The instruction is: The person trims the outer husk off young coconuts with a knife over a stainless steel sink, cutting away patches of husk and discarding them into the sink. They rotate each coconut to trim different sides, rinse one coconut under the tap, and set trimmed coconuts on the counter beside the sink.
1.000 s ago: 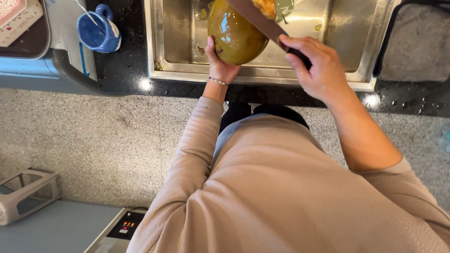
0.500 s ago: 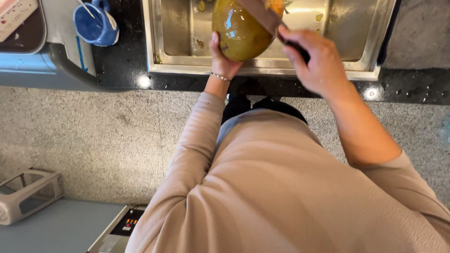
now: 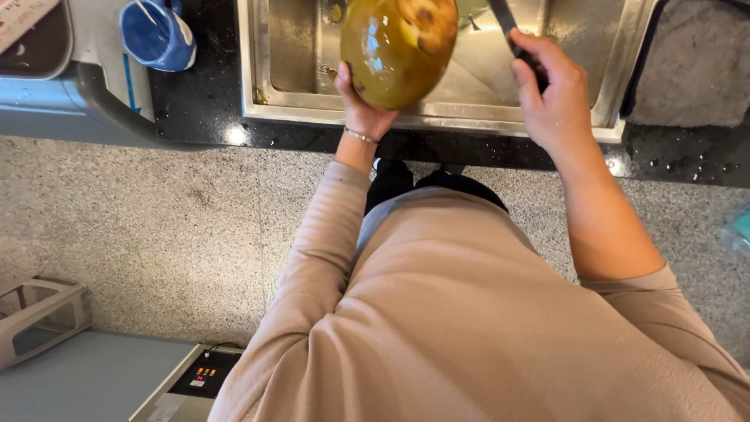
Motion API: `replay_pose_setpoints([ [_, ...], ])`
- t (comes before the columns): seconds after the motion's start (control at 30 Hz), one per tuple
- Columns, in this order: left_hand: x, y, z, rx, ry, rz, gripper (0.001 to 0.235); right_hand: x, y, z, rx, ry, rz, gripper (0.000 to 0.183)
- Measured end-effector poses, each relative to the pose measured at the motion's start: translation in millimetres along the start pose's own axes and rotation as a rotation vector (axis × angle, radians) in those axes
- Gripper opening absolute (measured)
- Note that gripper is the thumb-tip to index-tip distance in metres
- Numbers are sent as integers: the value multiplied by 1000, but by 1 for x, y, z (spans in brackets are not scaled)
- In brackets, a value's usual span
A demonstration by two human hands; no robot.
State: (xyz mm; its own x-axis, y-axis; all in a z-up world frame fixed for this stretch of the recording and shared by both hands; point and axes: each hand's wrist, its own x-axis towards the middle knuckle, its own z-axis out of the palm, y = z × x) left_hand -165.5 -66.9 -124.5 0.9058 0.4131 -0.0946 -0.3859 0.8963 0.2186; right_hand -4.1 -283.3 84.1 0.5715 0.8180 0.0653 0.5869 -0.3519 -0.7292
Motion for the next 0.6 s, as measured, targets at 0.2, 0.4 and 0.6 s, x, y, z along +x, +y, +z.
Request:
replay_pose_setpoints([
  [0.2, 6, -1, 0, -8, 92, 44, 89, -15, -10, 2, -4, 109, -188, 26],
  [0.4, 6, -13, 2, -4, 33, 17, 90, -16, -27, 2, 60, -32, -229, 28],
  [0.6, 9, -21, -3, -3, 66, 6, 89, -9, -30, -11, 44, -4, -303, 26],
])
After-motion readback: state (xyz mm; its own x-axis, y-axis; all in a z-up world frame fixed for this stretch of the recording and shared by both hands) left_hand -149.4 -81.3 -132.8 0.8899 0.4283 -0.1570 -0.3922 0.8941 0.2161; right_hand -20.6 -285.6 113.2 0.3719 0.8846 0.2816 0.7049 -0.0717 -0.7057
